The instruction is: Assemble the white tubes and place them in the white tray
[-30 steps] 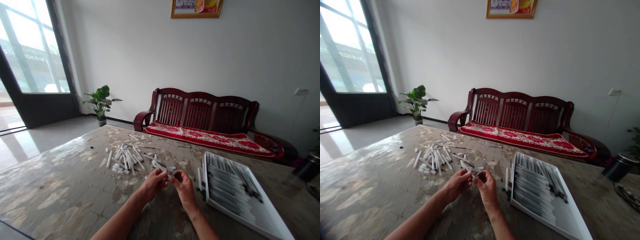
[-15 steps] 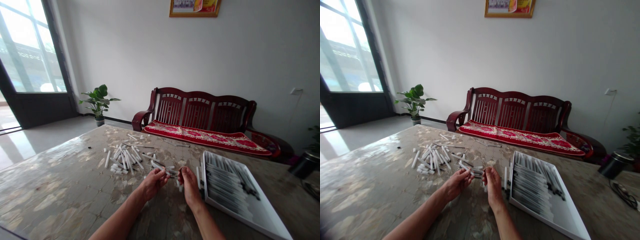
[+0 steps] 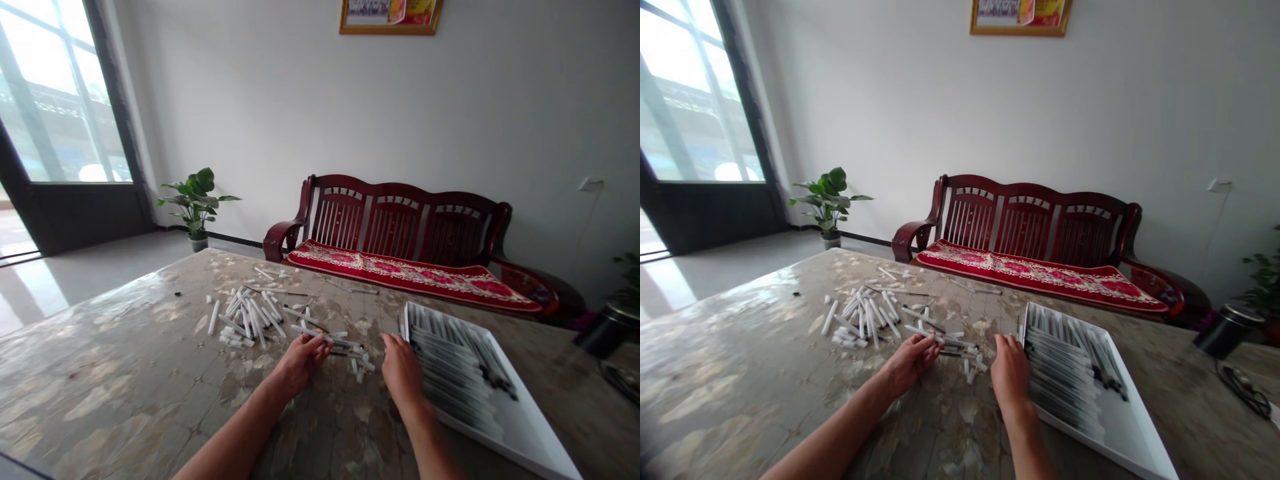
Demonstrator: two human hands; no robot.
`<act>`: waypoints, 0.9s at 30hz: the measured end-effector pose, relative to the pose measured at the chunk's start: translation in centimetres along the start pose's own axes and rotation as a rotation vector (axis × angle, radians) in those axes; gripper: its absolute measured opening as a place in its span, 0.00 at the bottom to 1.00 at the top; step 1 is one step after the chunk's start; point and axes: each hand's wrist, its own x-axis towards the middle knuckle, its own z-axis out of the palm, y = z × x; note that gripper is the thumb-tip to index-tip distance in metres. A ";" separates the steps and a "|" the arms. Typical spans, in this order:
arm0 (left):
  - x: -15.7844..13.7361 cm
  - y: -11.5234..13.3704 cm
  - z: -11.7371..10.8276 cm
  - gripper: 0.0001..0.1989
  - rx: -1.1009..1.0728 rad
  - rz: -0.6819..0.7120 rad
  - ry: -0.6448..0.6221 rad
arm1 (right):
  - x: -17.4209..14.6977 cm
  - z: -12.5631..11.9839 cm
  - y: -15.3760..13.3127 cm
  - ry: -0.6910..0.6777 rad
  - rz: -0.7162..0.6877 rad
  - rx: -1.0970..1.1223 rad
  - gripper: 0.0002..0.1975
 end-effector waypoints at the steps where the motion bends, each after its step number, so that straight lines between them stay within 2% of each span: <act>1: 0.1 -0.1 -0.1 0.06 0.001 0.000 0.000 | 0.0 -0.1 0.1 -0.013 -0.026 -0.069 0.23; 4: 0.4 -0.3 -0.2 0.06 -0.001 -0.006 0.000 | -0.1 -0.4 0.5 -0.055 -0.067 -0.191 0.22; 11: 0.3 -0.3 -0.1 0.06 -0.002 -0.024 0.004 | -0.3 -0.4 0.3 -0.133 -0.086 -0.264 0.17; 20: 0.0 -0.4 0.0 0.07 -0.001 -0.029 0.005 | -0.4 -0.9 -0.3 -0.134 -0.079 -0.282 0.11; 23: 0.0 -0.5 0.1 0.07 -0.003 -0.018 0.011 | -0.3 -0.9 -1.3 -0.123 -0.036 -0.112 0.09; 27: -0.1 -0.7 0.4 0.06 0.004 -0.005 0.008 | -0.4 -0.7 -4.0 -0.131 0.033 0.365 0.07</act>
